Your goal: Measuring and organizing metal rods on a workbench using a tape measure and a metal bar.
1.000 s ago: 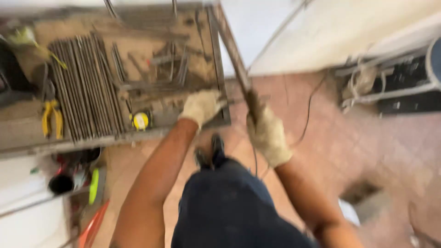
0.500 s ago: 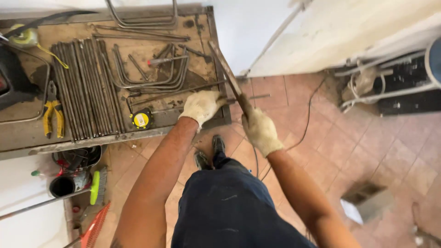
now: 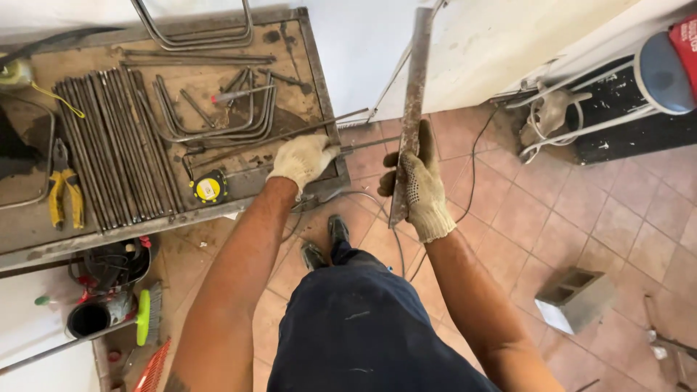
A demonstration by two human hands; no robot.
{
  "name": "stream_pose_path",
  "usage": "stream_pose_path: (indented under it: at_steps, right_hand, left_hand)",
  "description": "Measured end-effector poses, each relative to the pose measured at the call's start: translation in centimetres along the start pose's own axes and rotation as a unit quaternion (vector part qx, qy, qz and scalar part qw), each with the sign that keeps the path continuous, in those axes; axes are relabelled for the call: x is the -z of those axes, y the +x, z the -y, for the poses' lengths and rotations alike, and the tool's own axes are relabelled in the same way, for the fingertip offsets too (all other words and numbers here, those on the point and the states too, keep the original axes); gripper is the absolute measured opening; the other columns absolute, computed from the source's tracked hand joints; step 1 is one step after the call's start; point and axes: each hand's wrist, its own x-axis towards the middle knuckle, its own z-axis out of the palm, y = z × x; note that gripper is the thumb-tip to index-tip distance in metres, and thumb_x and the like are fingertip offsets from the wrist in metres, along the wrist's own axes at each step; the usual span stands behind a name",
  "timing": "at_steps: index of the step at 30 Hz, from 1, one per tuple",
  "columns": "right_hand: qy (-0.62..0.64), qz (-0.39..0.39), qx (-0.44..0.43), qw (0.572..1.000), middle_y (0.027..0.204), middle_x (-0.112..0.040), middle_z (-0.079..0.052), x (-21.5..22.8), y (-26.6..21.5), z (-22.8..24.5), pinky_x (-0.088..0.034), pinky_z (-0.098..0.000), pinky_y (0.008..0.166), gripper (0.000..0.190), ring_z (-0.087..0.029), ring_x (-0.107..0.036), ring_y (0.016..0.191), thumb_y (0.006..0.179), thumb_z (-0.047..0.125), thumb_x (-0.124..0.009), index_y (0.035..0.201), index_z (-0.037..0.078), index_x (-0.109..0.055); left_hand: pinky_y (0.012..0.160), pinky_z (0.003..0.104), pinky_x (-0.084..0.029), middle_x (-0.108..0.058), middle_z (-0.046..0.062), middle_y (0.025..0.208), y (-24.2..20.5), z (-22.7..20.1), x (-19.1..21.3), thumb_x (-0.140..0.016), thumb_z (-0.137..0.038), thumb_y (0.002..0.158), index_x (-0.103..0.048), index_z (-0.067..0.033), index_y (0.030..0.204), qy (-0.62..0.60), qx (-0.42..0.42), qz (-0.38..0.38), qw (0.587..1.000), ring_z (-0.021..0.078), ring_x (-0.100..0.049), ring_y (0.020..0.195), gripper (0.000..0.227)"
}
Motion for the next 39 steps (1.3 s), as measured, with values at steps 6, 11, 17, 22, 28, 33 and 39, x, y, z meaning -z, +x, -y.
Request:
stream_pose_path:
  at_steps: [6,11,17,22,28,33,39]
  right_hand:
    - [0.025,-0.008,0.058,0.998,0.123,-0.066,-0.027,1.9,-0.8,-1.6,-0.072,-0.0469,0.060,0.070,-0.032,-0.076,0.071,0.099,0.012,-0.048,0.162,0.028,-0.022]
    - [-0.007,-0.037,0.131,0.991,0.130,-0.063,-0.022,3.4,-0.5,-5.6,-0.068,-0.0441,0.076,0.056,-0.033,-0.076,0.093,0.102,0.011,-0.050,0.155,0.026,-0.039]
    - [-0.381,0.085,0.133,0.911,0.123,-0.067,-0.015,10.5,-2.4,-4.2,-0.057,-0.0508,0.095,0.054,-0.032,-0.068,0.112,0.100,0.031,-0.055,0.152,0.019,-0.046]
    - [-0.759,0.045,0.335,0.557,0.128,-0.060,-0.009,16.3,-2.2,-2.8,-0.047,-0.0472,0.106,0.090,-0.032,-0.059,0.122,0.061,0.070,-0.082,0.141,0.036,-0.059]
    - [-0.834,0.128,0.250,0.476,0.086,-0.069,0.009,18.5,1.9,-2.8,-0.061,-0.0341,0.075,0.051,-0.015,-0.073,0.084,0.066,0.066,-0.078,0.108,0.039,-0.070]
    - [-0.874,0.154,0.015,0.462,0.103,-0.078,0.003,18.0,6.9,4.7,-0.061,-0.0413,0.091,0.056,-0.021,-0.074,0.106,0.074,0.075,-0.062,0.108,0.031,-0.067]
    - [-0.906,0.152,0.061,0.390,0.101,-0.081,-0.002,19.5,14.8,9.7,-0.062,-0.0395,0.088,0.052,-0.024,-0.078,0.101,0.077,0.066,-0.065,0.106,0.024,-0.071]
  left_hand:
    - [0.080,0.048,-0.063,-0.078,0.008,0.094,-4.0,-4.0,1.7,-0.060,-0.045,0.097,-0.078,-0.0214,0.105,0.033,0.039,-0.094,0.994,0.0297,-0.076,0.096,0.031]
    - [0.104,0.050,-0.051,-0.063,0.016,0.132,-13.5,-11.9,0.5,-0.065,-0.044,0.085,-0.048,-0.0189,0.143,-0.170,-0.082,0.001,0.982,0.0362,-0.062,0.122,0.065]
    - [0.075,0.037,-0.063,-0.069,0.015,0.115,-14.0,-9.7,-1.1,-0.068,-0.042,0.083,-0.062,-0.0151,0.119,-0.354,-0.077,0.201,0.910,0.0265,-0.076,0.094,0.046]
    - [0.035,0.032,-0.057,-0.068,0.012,0.085,-14.3,-7.0,-2.4,-0.063,-0.029,0.100,-0.062,-0.0147,0.123,-0.565,0.110,0.397,0.715,0.0138,-0.058,0.050,0.027]
    - [0.053,0.036,-0.058,-0.072,0.007,0.089,-11.9,-5.7,-2.0,-0.057,-0.039,0.098,-0.068,-0.0208,0.115,-0.344,0.051,0.176,0.921,0.0180,-0.066,0.069,0.027]
    - [0.074,0.041,-0.060,-0.078,0.001,0.095,-8.3,-3.9,-0.9,-0.051,-0.053,0.096,-0.077,-0.0279,0.105,-0.011,-0.015,-0.116,0.993,0.0231,-0.076,0.092,0.037]
    - [0.073,0.041,-0.059,-0.069,0.003,0.097,-4.2,3.1,-0.3,-0.061,-0.063,0.089,-0.075,-0.0232,0.110,0.212,0.023,-0.138,0.967,0.0252,-0.071,0.093,0.047]
